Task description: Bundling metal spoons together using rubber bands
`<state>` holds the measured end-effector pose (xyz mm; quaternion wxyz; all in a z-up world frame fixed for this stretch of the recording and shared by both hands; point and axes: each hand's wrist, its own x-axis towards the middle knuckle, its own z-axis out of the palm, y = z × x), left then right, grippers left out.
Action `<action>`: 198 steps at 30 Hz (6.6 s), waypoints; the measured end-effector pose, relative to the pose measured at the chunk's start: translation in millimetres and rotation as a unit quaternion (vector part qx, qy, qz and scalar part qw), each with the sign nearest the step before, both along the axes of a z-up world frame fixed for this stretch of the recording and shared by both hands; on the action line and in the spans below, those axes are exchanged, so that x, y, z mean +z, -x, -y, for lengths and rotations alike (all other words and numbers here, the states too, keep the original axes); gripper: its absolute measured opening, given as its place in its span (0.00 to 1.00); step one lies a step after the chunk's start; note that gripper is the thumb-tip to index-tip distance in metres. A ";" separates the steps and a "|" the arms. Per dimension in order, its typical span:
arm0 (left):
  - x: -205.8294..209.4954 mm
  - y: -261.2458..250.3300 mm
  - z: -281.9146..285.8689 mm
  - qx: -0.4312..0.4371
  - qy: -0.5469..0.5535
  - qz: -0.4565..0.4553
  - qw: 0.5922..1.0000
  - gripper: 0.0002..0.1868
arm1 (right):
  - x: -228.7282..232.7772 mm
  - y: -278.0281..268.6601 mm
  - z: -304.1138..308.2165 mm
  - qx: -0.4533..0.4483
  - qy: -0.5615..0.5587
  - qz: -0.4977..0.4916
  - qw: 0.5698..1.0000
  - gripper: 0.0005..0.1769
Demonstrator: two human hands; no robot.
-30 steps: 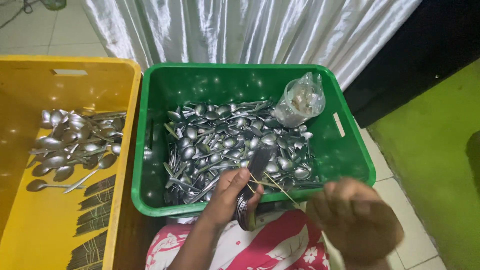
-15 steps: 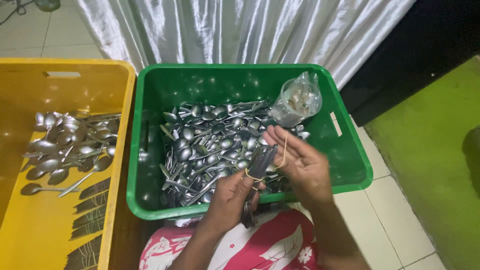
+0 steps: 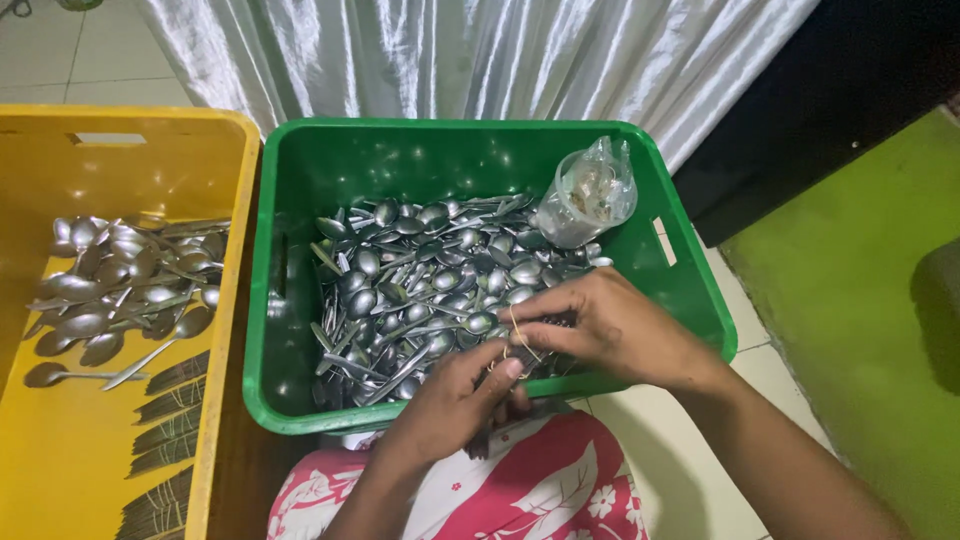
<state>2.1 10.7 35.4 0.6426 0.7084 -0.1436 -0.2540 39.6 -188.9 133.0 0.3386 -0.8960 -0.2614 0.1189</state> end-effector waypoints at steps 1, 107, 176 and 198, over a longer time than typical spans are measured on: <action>1.6 -0.7 0.4 0.003 0.030 -0.045 0.999 0.18 | -1.0 1.5 -2.1 -0.020 -0.010 -0.011 1.000 0.15; -32.4 9.4 -1.4 0.057 -0.248 0.269 0.929 0.26 | -85.4 46.4 75.6 -0.216 -0.064 -0.199 0.954 0.30; -14.7 24.2 -26.4 0.362 0.131 0.160 0.909 0.12 | -128.0 66.9 -64.9 0.021 -0.383 -0.327 0.864 0.18; -4.5 27.5 -62.8 0.487 0.116 0.225 0.835 0.09 | -109.9 95.8 -100.0 -0.100 -0.334 -0.280 0.894 0.10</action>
